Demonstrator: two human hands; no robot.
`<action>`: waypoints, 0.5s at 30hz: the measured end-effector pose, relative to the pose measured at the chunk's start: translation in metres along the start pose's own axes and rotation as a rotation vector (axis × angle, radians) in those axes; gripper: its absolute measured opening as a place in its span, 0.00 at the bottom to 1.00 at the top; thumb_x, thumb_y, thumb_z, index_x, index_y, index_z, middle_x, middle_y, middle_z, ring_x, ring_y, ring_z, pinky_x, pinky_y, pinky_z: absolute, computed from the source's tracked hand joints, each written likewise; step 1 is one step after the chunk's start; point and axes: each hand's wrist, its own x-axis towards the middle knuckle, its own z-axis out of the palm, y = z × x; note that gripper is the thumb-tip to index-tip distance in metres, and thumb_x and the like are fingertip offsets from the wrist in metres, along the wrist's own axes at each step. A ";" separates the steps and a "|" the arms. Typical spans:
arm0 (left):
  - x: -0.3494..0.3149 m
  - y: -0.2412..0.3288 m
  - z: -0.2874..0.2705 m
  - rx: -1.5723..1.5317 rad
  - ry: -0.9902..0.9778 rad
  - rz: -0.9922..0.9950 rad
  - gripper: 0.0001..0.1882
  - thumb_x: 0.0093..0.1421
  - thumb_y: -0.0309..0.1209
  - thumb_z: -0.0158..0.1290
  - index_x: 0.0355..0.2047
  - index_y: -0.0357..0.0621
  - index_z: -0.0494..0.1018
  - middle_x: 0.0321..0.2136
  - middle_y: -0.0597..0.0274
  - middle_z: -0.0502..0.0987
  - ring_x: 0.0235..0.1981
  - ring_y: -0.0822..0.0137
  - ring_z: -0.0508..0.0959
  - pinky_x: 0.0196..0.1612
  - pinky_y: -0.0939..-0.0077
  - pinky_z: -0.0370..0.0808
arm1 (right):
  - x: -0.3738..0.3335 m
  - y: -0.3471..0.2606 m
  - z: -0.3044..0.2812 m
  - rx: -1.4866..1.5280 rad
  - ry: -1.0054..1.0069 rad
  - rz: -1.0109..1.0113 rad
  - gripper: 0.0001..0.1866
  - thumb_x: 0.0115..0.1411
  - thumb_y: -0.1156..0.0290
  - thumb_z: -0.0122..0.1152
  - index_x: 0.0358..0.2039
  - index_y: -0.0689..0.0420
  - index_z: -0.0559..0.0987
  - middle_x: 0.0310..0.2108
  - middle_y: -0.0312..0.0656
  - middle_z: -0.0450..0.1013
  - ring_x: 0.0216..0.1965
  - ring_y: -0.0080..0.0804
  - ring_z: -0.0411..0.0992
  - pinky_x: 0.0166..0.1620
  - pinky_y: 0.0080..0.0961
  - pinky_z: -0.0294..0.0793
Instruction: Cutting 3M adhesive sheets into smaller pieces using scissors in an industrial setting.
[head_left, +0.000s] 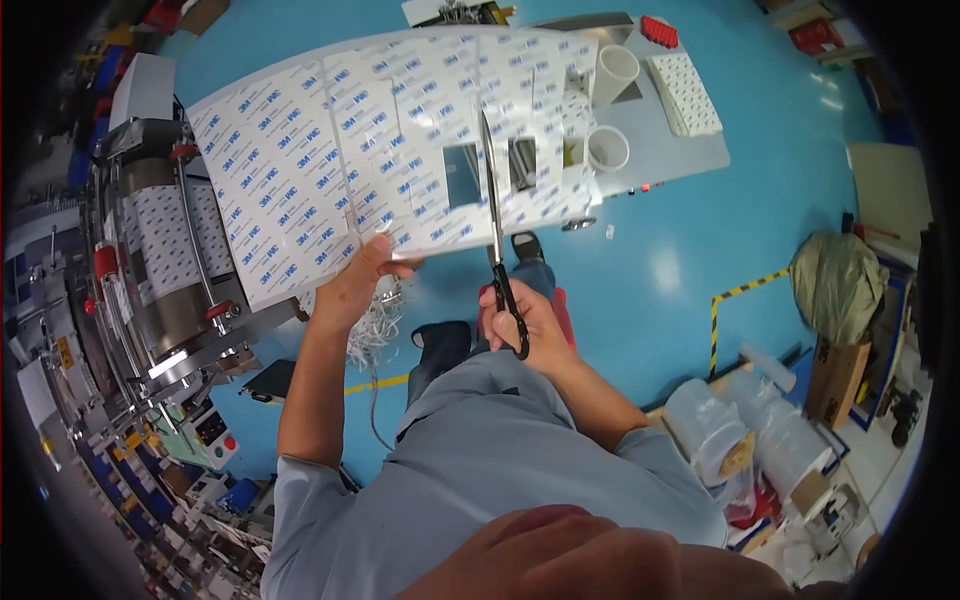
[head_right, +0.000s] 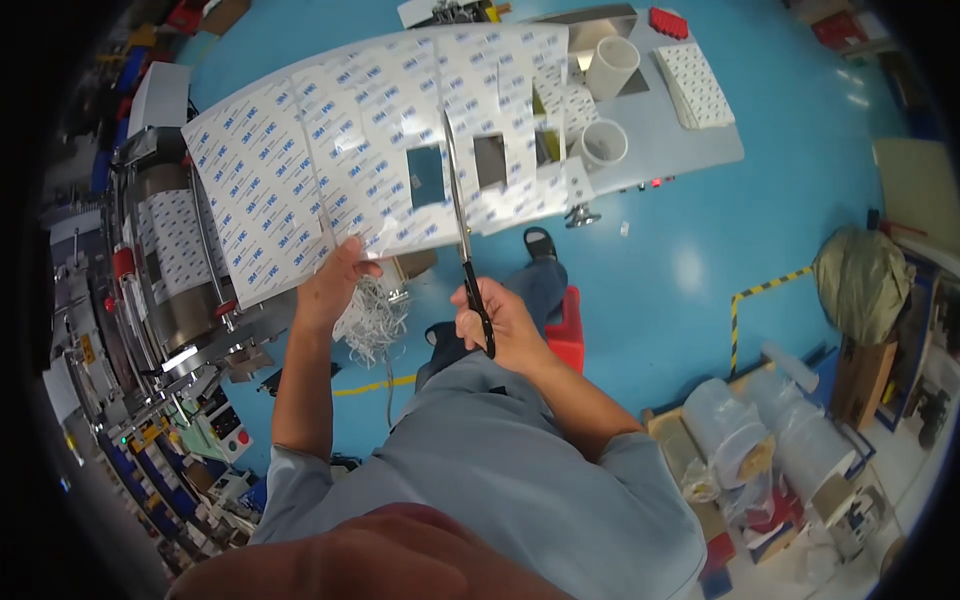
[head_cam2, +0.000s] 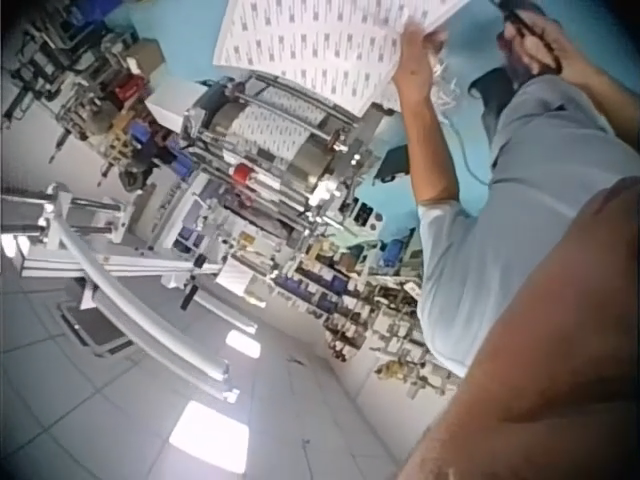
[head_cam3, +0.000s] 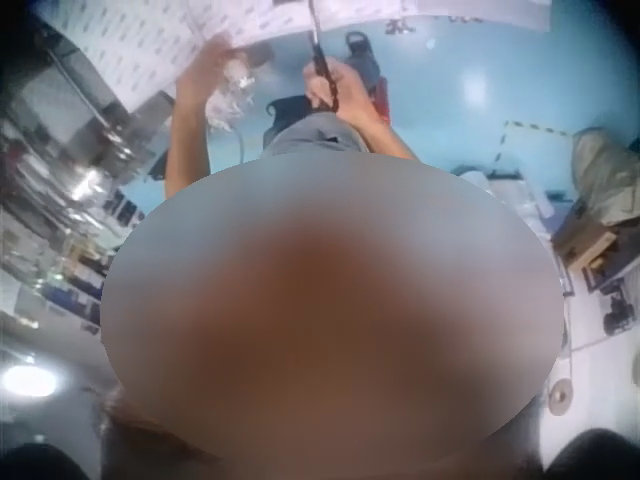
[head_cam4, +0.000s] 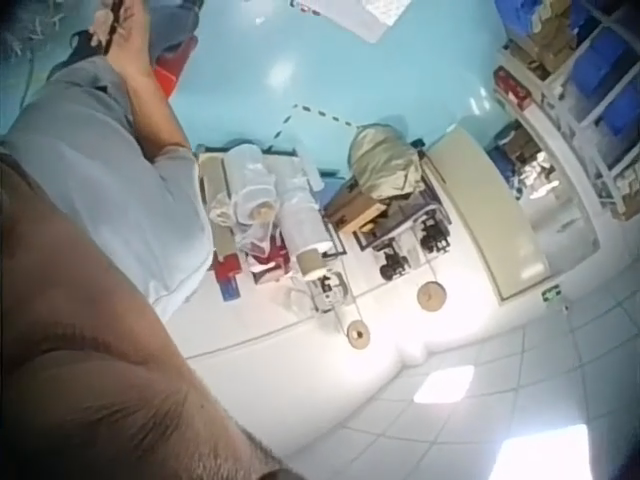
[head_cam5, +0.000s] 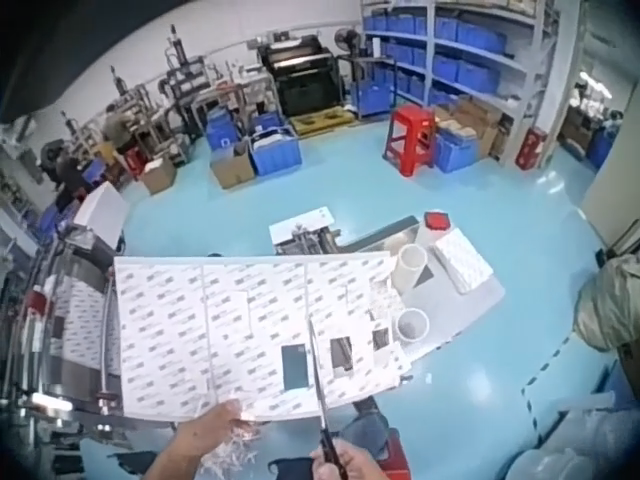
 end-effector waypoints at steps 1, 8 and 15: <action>0.003 0.004 0.005 0.027 -0.015 -0.053 0.22 0.60 0.32 0.50 0.51 0.31 0.62 0.40 0.47 0.75 0.34 0.59 0.79 0.32 0.75 0.78 | 0.005 -0.002 -0.006 0.007 -0.003 -0.026 0.11 0.61 0.68 0.52 0.41 0.59 0.68 0.23 0.35 0.68 0.22 0.17 0.65 0.26 0.14 0.66; 0.018 -0.008 0.020 -0.054 0.002 -0.083 0.20 0.62 0.30 0.48 0.51 0.32 0.62 0.39 0.47 0.75 0.35 0.60 0.79 0.32 0.76 0.77 | 0.028 -0.040 -0.031 -0.048 0.033 0.089 0.10 0.60 0.69 0.53 0.38 0.61 0.69 0.23 0.35 0.68 0.22 0.17 0.65 0.26 0.14 0.66; 0.034 -0.007 0.009 -0.101 -0.034 -0.168 0.19 0.62 0.29 0.48 0.51 0.32 0.62 0.40 0.47 0.75 0.35 0.61 0.80 0.32 0.77 0.77 | 0.056 -0.046 -0.032 -0.068 0.071 0.093 0.10 0.60 0.68 0.53 0.37 0.60 0.69 0.21 0.34 0.67 0.21 0.17 0.64 0.25 0.15 0.66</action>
